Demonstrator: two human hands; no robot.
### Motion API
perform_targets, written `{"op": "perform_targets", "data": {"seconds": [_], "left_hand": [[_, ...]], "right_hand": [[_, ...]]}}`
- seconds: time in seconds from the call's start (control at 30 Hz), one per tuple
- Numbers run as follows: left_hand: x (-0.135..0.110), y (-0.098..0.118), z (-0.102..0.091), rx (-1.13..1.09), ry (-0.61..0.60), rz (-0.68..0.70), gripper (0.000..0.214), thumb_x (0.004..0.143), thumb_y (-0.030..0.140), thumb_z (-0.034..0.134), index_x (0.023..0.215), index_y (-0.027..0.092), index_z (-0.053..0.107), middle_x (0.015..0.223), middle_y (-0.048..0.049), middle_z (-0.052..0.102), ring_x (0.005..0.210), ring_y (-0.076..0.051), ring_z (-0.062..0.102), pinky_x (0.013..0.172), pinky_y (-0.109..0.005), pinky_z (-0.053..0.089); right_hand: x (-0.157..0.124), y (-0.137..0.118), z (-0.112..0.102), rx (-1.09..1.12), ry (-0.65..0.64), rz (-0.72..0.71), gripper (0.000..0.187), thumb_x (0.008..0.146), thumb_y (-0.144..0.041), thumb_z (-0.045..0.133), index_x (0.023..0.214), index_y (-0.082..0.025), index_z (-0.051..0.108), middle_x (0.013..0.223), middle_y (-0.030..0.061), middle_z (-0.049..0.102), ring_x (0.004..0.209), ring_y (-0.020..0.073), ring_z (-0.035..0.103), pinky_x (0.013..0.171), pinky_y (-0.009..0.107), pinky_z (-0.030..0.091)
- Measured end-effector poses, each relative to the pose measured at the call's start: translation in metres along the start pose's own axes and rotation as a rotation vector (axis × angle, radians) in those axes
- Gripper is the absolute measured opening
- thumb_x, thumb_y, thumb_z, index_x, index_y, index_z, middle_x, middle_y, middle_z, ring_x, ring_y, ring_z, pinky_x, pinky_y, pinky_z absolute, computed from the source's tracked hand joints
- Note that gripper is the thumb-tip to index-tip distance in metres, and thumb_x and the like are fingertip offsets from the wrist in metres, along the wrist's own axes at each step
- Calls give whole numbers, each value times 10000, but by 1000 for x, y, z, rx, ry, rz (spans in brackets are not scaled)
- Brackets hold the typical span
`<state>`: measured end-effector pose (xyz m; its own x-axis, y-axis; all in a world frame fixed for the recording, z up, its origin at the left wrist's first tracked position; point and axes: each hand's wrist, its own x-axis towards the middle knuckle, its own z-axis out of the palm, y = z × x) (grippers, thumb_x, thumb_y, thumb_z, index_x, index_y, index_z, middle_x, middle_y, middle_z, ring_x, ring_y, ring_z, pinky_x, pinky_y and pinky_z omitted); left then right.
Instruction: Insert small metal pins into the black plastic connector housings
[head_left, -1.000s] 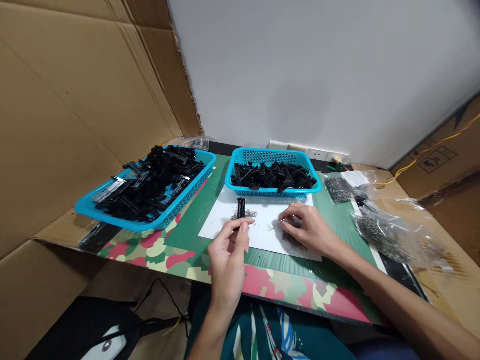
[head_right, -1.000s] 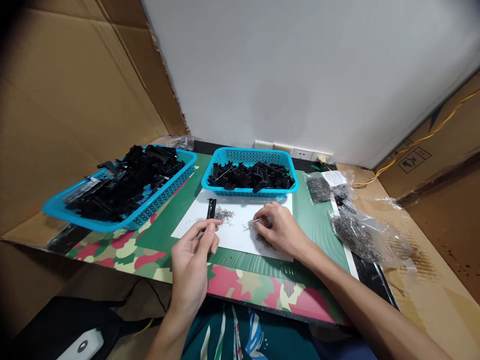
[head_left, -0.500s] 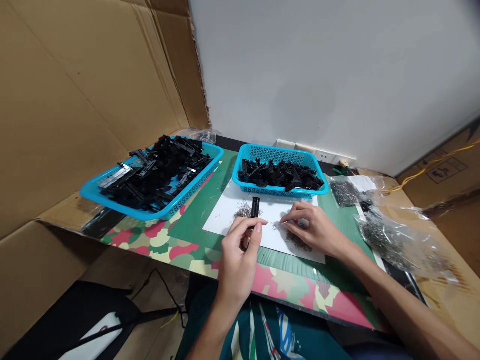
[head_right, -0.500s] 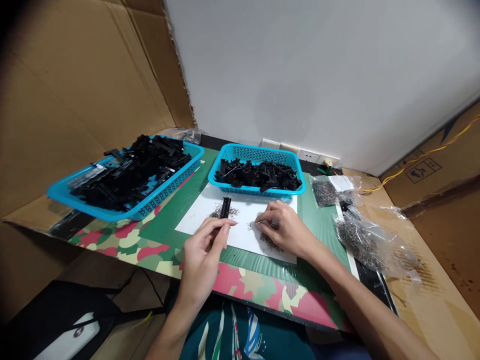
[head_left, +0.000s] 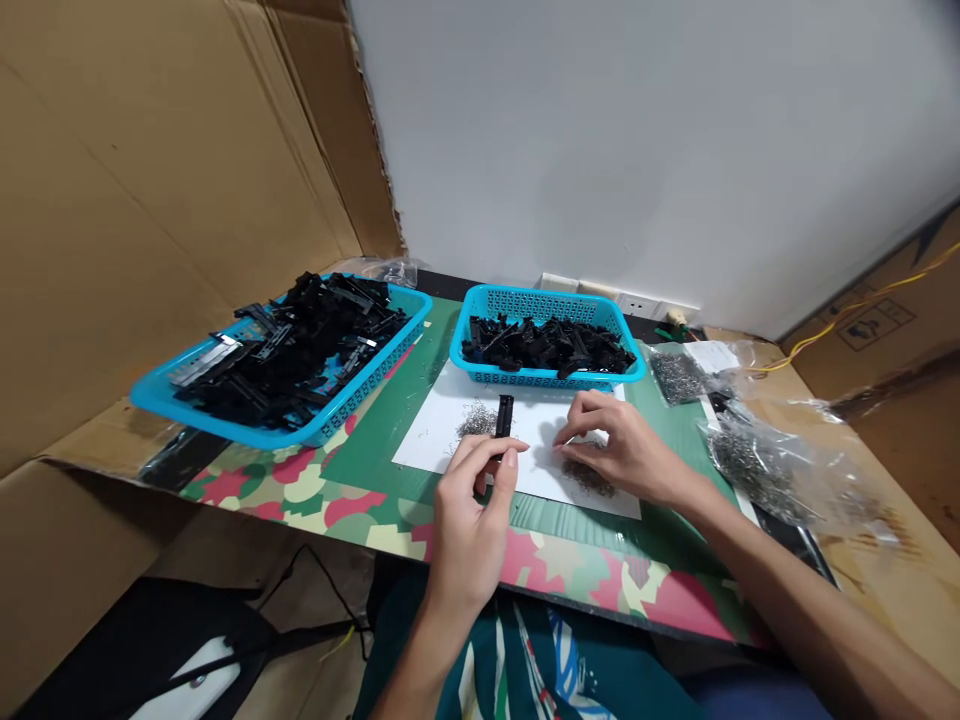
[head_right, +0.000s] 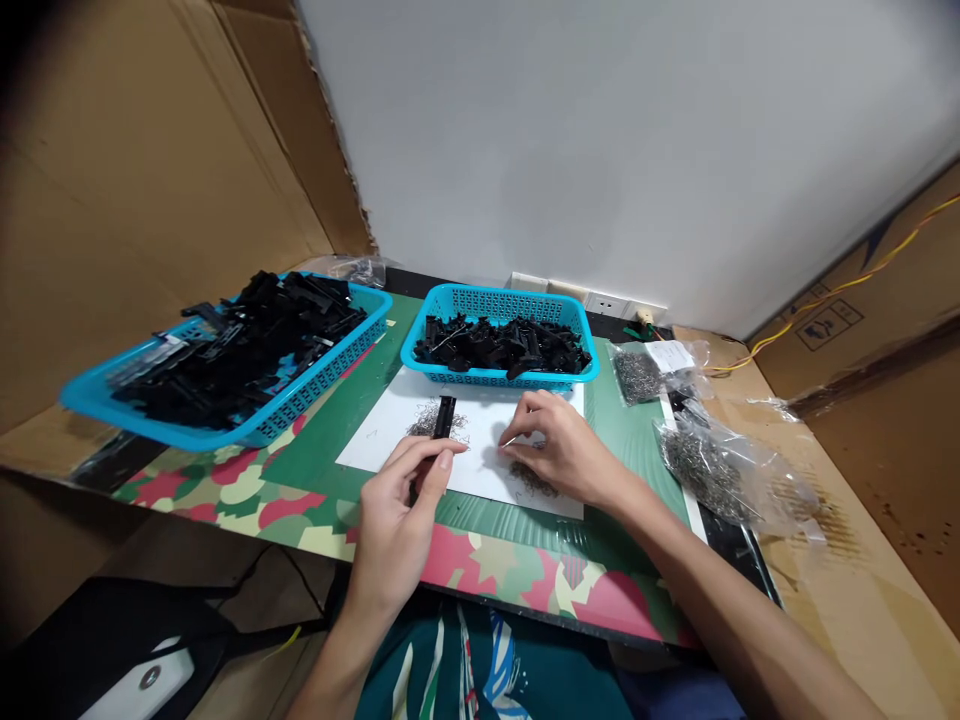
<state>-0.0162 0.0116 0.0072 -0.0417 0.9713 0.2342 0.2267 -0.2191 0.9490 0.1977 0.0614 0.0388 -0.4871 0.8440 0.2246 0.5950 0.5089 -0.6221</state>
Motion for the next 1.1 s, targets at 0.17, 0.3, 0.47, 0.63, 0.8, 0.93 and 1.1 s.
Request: {"op": "perform_targets", "data": {"seconds": [0.17, 0.3, 0.47, 0.63, 0.8, 0.93, 1.1], "left_hand": [[1, 1, -1, -19, 7, -11, 210, 1036, 336, 601, 1066, 223, 776, 1038, -40, 681, 927, -199, 626, 765, -295, 436], [1, 3, -2, -19, -2, -15, 220, 1044, 339, 591, 1087, 223, 774, 1029, -40, 678, 900, -193, 617, 759, -296, 435], [0, 2, -2, 35, 0, 2, 222, 1051, 331, 584, 1108, 234, 775, 1048, -37, 669, 908, -187, 622, 767, -293, 449], [-4, 0, 2, 274, -98, 71, 277, 1069, 276, 537, 1221, 263, 768, 1086, -48, 634, 891, -186, 621, 771, -303, 481], [-8, 0, 9, 589, -285, 241, 387, 1084, 205, 475, 1399, 305, 675, 1123, -70, 622, 1015, -247, 597, 869, -388, 469], [-8, 0, 11, 726, -362, 321, 418, 1086, 194, 468, 1458, 302, 624, 1134, -82, 611, 997, -256, 573, 841, -404, 461], [-6, -1, 13, 802, -405, 363, 427, 1058, 154, 492, 1443, 278, 628, 1155, -94, 598, 1007, -264, 578, 847, -410, 473]], "right_hand": [[-5, 1, -4, 47, -102, 15, 28, 905, -203, 819, 879, -211, 818, 892, 37, 671, 885, 209, 608, 799, 347, 444], [-3, 3, -1, 39, -100, 3, 139, 973, -165, 713, 992, -235, 833, 891, 40, 692, 886, 211, 610, 806, 356, 449], [-4, 3, -8, -17, -83, 48, 172, 988, -165, 652, 1014, -213, 814, 940, 67, 737, 888, 219, 632, 808, 372, 474], [-11, 9, -19, 63, 3, 105, 169, 959, -152, 640, 972, -206, 799, 925, 48, 749, 804, 181, 644, 717, 321, 470], [-17, 14, -24, 142, 54, 182, 129, 947, -238, 681, 856, -188, 758, 832, 34, 739, 686, 152, 599, 632, 298, 456], [-19, 14, -25, 152, 60, 193, 166, 977, -253, 647, 872, -183, 754, 835, 36, 750, 688, 153, 611, 623, 293, 456], [-22, 10, -27, 142, -12, 163, 152, 979, -216, 633, 915, -191, 768, 834, 31, 755, 674, 149, 612, 615, 291, 446]]}}
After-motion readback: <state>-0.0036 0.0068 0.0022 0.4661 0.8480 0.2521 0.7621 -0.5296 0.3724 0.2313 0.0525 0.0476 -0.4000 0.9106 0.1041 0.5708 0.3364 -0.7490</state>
